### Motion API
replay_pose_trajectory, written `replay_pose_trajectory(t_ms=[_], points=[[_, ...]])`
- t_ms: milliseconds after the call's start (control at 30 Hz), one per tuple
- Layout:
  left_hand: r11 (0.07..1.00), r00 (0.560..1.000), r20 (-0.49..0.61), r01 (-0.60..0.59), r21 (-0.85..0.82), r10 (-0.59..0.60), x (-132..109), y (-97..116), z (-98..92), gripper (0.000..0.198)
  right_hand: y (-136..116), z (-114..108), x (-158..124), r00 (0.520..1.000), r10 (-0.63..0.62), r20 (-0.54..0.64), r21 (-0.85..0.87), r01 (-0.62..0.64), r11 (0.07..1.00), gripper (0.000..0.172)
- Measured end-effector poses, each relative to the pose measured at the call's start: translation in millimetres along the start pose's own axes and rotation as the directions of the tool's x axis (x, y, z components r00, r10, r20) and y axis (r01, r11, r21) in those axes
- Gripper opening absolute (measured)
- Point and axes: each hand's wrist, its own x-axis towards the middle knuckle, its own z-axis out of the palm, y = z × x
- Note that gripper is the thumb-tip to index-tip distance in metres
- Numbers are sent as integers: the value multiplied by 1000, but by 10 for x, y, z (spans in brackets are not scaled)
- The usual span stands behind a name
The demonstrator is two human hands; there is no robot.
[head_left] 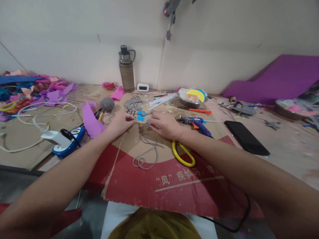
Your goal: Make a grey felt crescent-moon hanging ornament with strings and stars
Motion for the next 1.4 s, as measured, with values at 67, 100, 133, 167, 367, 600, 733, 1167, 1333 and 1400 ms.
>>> replay_pose_trajectory(t_ms=[67, 100, 133, 167, 367, 600, 733, 1167, 1333, 1400], points=[[1000, 1000, 5, 12, 5, -12, -3, 5, 4, 28, 7, 7, -4, 995, -83, 63, -91, 89, 992, 22], [1000, 1000, 8, 17, 7, -17, -5, 6, 4, 28, 8, 5, -2, 988, -124, 91, -124, 135, 983, 23], [1000, 1000, 13, 22, 7, -22, -6, 5, 5, 28, 8, -3, 1, 979, -164, 119, -150, 181, 972, 22], [1000, 1000, 17, 22, 9, -22, -6, 3, 5, 27, 6, -13, 6, 969, -200, 145, -170, 224, 960, 21], [997, 1000, 4, -11, 79, 11, 1, 12, 2, 25, -14, -98, 42, 942, -235, 241, -205, 286, 936, 19], [992, 1000, -3, 6, 126, -6, -17, 77, -11, 25, 4, -109, 7, 971, -102, 217, -114, 129, 985, 22], [993, 1000, -6, -3, 115, 4, -13, 64, -11, 26, 8, -87, 10, 980, -19, 200, 3, 19, 1000, 22], [975, 985, -10, -168, 143, 171, -71, 186, 31, 18, -8, -39, 27, 985, -83, 151, -95, 98, 991, 18], [911, 941, 127, -335, 240, 313, -149, 257, 88, 17, -21, -70, 47, 984, -63, 169, -84, 78, 993, 17], [873, 917, 178, -396, 284, 358, -150, 235, 119, 20, -17, -79, 47, 982, -63, 181, -102, 82, 991, 16]])
